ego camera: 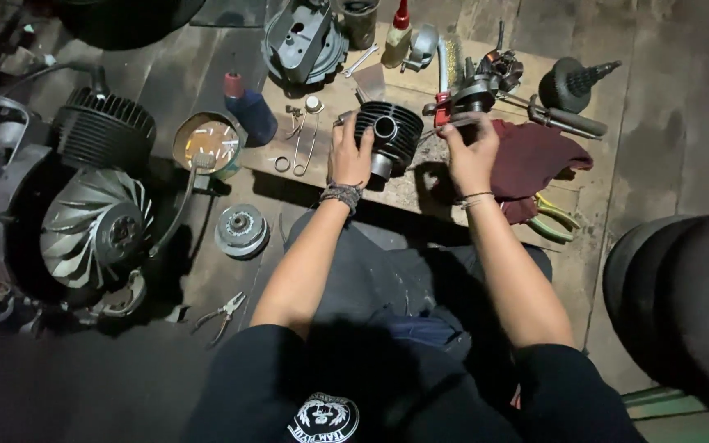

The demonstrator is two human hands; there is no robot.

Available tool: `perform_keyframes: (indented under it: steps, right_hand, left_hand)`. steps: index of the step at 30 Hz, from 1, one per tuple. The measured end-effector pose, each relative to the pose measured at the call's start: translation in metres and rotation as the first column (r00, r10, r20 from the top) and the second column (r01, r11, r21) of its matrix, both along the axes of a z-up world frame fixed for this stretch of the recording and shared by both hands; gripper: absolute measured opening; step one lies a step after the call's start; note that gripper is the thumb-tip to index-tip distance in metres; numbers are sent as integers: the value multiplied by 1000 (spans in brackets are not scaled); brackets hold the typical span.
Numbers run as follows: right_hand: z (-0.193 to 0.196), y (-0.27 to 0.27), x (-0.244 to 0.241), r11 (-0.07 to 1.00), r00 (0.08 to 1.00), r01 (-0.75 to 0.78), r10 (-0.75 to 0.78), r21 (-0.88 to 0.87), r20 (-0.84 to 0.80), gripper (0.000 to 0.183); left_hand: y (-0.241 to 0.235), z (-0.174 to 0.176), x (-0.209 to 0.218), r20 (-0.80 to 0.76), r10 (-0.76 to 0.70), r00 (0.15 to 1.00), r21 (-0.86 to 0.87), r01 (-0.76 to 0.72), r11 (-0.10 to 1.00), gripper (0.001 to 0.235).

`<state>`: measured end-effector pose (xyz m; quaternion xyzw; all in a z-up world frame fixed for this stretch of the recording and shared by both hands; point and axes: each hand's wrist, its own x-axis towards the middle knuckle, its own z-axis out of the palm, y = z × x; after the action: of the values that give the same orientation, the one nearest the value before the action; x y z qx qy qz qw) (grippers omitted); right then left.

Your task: Cleaning the ports of a motorcycle cylinder head using a metal tool and inspecting the piston.

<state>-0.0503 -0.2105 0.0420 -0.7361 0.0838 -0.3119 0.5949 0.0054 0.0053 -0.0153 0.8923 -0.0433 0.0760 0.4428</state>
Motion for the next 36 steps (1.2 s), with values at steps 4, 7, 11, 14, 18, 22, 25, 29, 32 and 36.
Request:
perform_keyframes:
  steps: [4, 7, 11, 14, 18, 22, 25, 29, 32, 36]
  right_hand:
    - [-7, 1, 7, 983, 983, -183, 183, -21, -29, 24]
    - [-11, -14, 13, 990, 992, -124, 126, -70, 27, 19]
    - [-9, -8, 9, 994, 994, -105, 105, -29, 16, 19]
    - [-19, -6, 16, 989, 989, -145, 144, -15, -26, 22]
    - [-34, -27, 21, 992, 994, 70, -78, -100, -78, 16]
    - [-13, 2, 14, 991, 989, 136, -136, -13, -56, 17]
    - [-25, 14, 9, 985, 992, 29, -8, 173, -123, 17]
    - [-46, -12, 7, 976, 962, 198, -210, -85, -174, 18]
    - [-20, 0, -5, 970, 955, 242, -239, -3, -176, 16]
    - [-19, 33, 6, 969, 993, 81, -58, 232, -105, 12]
  left_hand:
    - [2, 1, -3, -70, -15, 997, -12, 14, 1000, 57]
    - [4, 4, 0, -83, -19, 996, -14, 18, 1000, 58]
    - [5, 14, -2, -107, -30, 994, -27, 27, 999, 60]
    - [3, 10, 0, -106, -43, 993, -30, 40, 999, 58]
    - [5, 2, 1, -87, -39, 995, -32, 36, 999, 56]
    - [3, 12, -3, -88, -48, 995, -39, 45, 998, 58]
    - [2, 9, -6, -103, -38, 994, -30, 35, 999, 59]
    - [9, 12, -2, -79, -45, 996, -48, 41, 998, 59]
    - [6, 15, -8, -79, -49, 996, -49, 45, 998, 58]
    - [1, 27, -18, -39, -26, 999, -22, 26, 999, 56]
